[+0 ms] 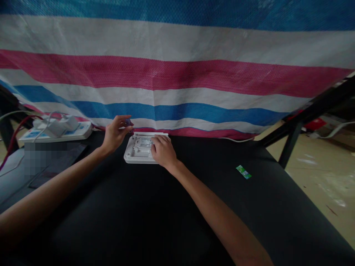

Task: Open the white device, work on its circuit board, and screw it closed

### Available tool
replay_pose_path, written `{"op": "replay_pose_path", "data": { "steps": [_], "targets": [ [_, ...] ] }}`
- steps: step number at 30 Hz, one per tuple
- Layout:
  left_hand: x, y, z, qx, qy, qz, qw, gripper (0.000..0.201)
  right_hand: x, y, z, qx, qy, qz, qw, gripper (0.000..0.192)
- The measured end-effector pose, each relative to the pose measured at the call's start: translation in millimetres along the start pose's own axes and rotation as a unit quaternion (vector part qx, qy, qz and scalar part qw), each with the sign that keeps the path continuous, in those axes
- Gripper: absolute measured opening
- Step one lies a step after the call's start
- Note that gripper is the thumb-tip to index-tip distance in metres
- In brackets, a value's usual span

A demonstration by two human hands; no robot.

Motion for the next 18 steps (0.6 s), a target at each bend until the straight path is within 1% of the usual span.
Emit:
{"op": "replay_pose_path", "data": {
  "steps": [3, 6, 8, 10, 12, 16, 18],
  "targets": [
    [1.5, -2.9, -0.1, 0.029, 0.005, -0.017, 0.999, 0.035, -0.1, -0.5, 0.1, -0.004, 0.0, -0.003, 1.0, 0.032],
    [2.5, -4.8, -4.9, 0.094, 0.025, -0.035, 0.995, 0.034, 0.3, -0.6, 0.4, -0.003, -0.001, -0.002, 1.0, 0.031],
    [1.9, -4.5, -10.0, 0.135, 0.046, -0.037, 0.989, 0.033, 0.5, -0.8, 0.3, 0.0, 0.001, -0.002, 1.0, 0.031],
    [0.8, -4.1, -13.3, 0.152, 0.059, -0.03, 0.986, 0.032, 0.6, -1.0, 0.2, 0.005, 0.002, -0.003, 1.0, 0.031],
    [-0.2, -4.5, -14.3, 0.141, 0.056, -0.018, 0.988, 0.032, 0.6, -0.9, 0.5, 0.007, 0.001, -0.002, 1.0, 0.031],
    [-2.0, -1.0, -13.5, 0.094, 0.037, 0.029, 0.994, 0.037, 0.2, -0.5, 0.1, 0.009, 0.002, -0.003, 1.0, 0.031],
    [-2.2, -0.2, -12.6, 0.086, 0.03, 0.038, 0.995, 0.039, 0.0, -0.4, -0.1, 0.01, 0.003, -0.003, 1.0, 0.031]
  ]
}}
Point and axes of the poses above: each hand's wrist, its own x-axis towards the middle knuckle, its own y-axis out of the palm, z = x × y, the point moved 9 cm from there along x, towards the middle knuckle, and after that the axes turned 10 degrees about -y, right-handed, at the moved point
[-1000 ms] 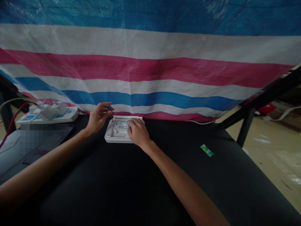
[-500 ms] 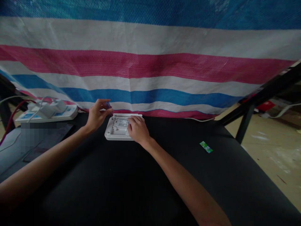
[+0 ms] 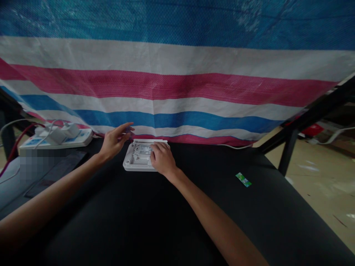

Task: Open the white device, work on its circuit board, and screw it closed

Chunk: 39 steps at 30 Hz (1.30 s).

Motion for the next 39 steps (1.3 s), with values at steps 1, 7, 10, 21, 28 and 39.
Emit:
{"op": "replay_pose_path", "data": {
  "steps": [1, 7, 10, 21, 28, 39],
  "targets": [
    [0.2, -0.6, 0.5, 0.003, -0.001, -0.005, 1.0, 0.039, -0.1, -0.1, 0.0, -0.001, 0.0, -0.001, 1.0, 0.031],
    [3.2, -8.6, -2.4, 0.059, 0.024, -0.061, 0.996, 0.037, -0.4, -0.9, 1.5, -0.005, -0.008, -0.005, 1.0, 0.031],
    [4.1, -8.3, -6.2, 0.072, 0.039, -0.056, 0.995, 0.032, -0.5, -1.0, 1.3, -0.007, -0.007, -0.005, 1.0, 0.031],
    [-1.2, -3.4, -2.3, 0.006, 0.003, -0.026, 1.0, 0.041, -0.5, -1.4, 1.3, -0.01, -0.004, -0.001, 1.0, 0.031],
    [0.0, -6.0, -0.1, 0.039, 0.002, -0.059, 0.998, 0.037, -0.5, -1.6, 1.5, -0.002, 0.001, 0.002, 1.0, 0.031],
    [-3.3, -0.5, -10.0, 0.036, 0.042, -0.026, 0.998, 0.037, -0.7, -2.1, 1.6, -0.004, -0.001, 0.001, 1.0, 0.031]
  ]
}}
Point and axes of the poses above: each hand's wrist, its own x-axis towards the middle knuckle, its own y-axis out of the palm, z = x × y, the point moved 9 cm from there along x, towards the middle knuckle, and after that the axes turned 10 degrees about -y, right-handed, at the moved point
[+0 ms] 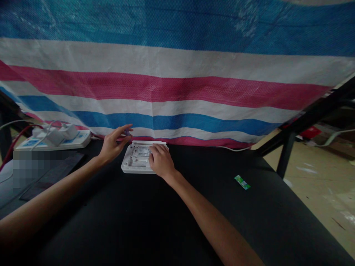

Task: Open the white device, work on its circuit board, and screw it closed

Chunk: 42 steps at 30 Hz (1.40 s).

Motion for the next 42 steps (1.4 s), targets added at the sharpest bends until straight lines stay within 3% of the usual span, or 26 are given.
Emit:
{"op": "replay_pose_path", "data": {
  "steps": [7, 14, 22, 27, 31, 42],
  "targets": [
    [0.4, -3.3, 5.8, 0.023, 0.002, -0.033, 0.999, 0.038, -0.1, -0.4, 0.9, -0.009, -0.004, -0.005, 1.0, 0.031],
    [0.2, 0.0, 2.6, -0.018, -0.006, 0.012, 1.0, 0.035, -0.3, -0.8, 0.6, -0.014, -0.004, -0.008, 1.0, 0.031],
    [0.2, -1.4, 3.8, 0.016, 0.001, -0.025, 1.0, 0.031, -0.4, -1.4, 0.6, -0.006, -0.002, -0.008, 1.0, 0.031],
    [-5.2, 10.3, 10.2, -0.064, -0.045, 0.024, 0.997, 0.038, -0.3, -1.4, 0.9, -0.009, -0.003, -0.009, 1.0, 0.031],
    [-9.9, 18.4, 11.8, -0.086, -0.043, 0.045, 0.994, 0.042, 0.4, -0.4, 0.8, -0.008, -0.001, -0.006, 1.0, 0.03],
    [-8.6, 11.0, 12.1, -0.037, -0.059, -0.012, 0.997, 0.041, 0.1, -1.7, 1.5, -0.012, 0.0, -0.002, 1.0, 0.031]
  ]
}}
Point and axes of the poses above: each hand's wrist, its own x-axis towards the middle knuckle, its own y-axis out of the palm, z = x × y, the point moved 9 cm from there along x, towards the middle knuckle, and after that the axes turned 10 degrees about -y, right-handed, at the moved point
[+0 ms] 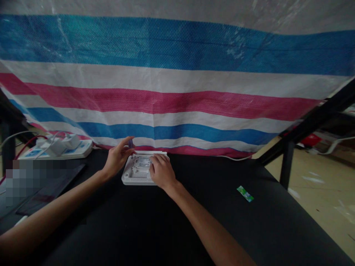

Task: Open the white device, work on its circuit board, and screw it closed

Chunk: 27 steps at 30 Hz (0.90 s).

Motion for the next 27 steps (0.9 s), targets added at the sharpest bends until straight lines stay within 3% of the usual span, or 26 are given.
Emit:
{"op": "replay_pose_path", "data": {
  "steps": [4, 11, 20, 27],
  "targets": [
    [-0.7, -5.2, -3.3, 0.009, 0.0, -0.027, 1.0, 0.04, -0.1, 0.2, -0.5, 0.001, 0.002, -0.001, 1.0, 0.031],
    [-0.1, -3.3, -5.5, 0.001, 0.019, -0.014, 1.0, 0.04, -0.4, 1.0, -0.7, -0.004, 0.001, 0.004, 1.0, 0.031],
    [1.5, -11.0, -2.7, 0.048, 0.059, -0.068, 0.995, 0.042, 0.0, 1.0, -1.3, 0.002, -0.003, 0.001, 1.0, 0.03],
    [-0.3, -9.8, -9.4, 0.004, 0.047, -0.037, 0.998, 0.038, -0.2, 2.5, -2.6, 0.013, -0.003, 0.001, 1.0, 0.03]
  ]
}}
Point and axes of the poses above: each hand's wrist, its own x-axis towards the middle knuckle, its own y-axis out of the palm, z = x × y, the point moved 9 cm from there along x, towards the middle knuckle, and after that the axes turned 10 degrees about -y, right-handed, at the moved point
